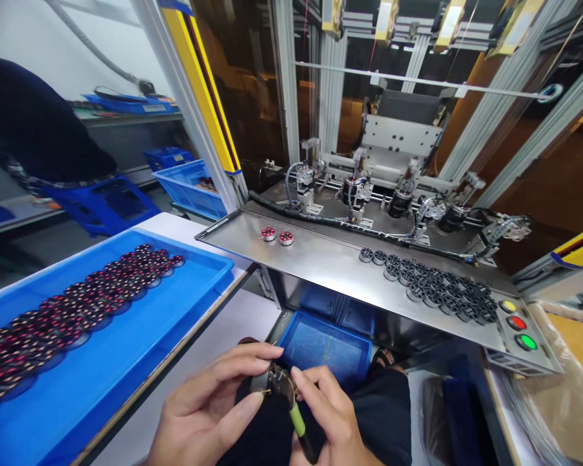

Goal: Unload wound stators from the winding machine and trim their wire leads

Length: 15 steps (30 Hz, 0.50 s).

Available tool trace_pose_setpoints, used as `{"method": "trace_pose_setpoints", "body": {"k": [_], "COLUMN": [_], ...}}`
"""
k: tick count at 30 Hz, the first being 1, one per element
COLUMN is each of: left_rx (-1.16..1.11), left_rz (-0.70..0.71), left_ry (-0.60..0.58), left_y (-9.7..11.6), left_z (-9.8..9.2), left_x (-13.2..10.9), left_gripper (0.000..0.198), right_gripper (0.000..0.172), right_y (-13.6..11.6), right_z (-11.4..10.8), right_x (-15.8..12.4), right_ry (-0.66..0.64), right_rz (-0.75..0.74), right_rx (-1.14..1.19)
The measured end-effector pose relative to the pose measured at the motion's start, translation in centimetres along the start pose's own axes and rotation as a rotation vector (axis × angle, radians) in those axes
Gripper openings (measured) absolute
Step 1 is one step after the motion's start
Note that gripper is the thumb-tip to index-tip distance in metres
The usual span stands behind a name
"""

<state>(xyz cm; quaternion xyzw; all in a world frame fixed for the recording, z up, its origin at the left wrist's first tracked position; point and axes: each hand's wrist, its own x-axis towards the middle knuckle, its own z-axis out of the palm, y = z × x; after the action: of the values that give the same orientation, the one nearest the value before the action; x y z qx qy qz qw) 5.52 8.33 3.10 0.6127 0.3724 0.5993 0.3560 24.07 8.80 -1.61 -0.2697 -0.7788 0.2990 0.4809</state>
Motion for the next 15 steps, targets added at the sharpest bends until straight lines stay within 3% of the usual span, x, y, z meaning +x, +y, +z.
{"method": "trace_pose_setpoints", "body": {"k": [6,10,15], "left_rx": [0.031,0.011,0.124], "left_rz": [0.018,0.061,0.260], "left_ry": [-0.029,-0.078,-0.170], "left_y": [-0.2,-0.8,-1.5], "left_z": [0.1,-0.2,-1.0], "left_x": [-0.2,-0.1,0.1], "left_gripper": [0.037,0.035,0.054], "right_gripper": [0.070,0.062,0.060], "right_y": [0.3,0.3,0.8], "right_z": [-0.2,-0.8,-1.9], "right_x": [-1.0,-1.5,-2.1], "right_ry": [0.023,0.079,0.027], "right_rz": [-0.002,0.210,0.473], "right_rx": [-0.091,-0.174,0.090]}}
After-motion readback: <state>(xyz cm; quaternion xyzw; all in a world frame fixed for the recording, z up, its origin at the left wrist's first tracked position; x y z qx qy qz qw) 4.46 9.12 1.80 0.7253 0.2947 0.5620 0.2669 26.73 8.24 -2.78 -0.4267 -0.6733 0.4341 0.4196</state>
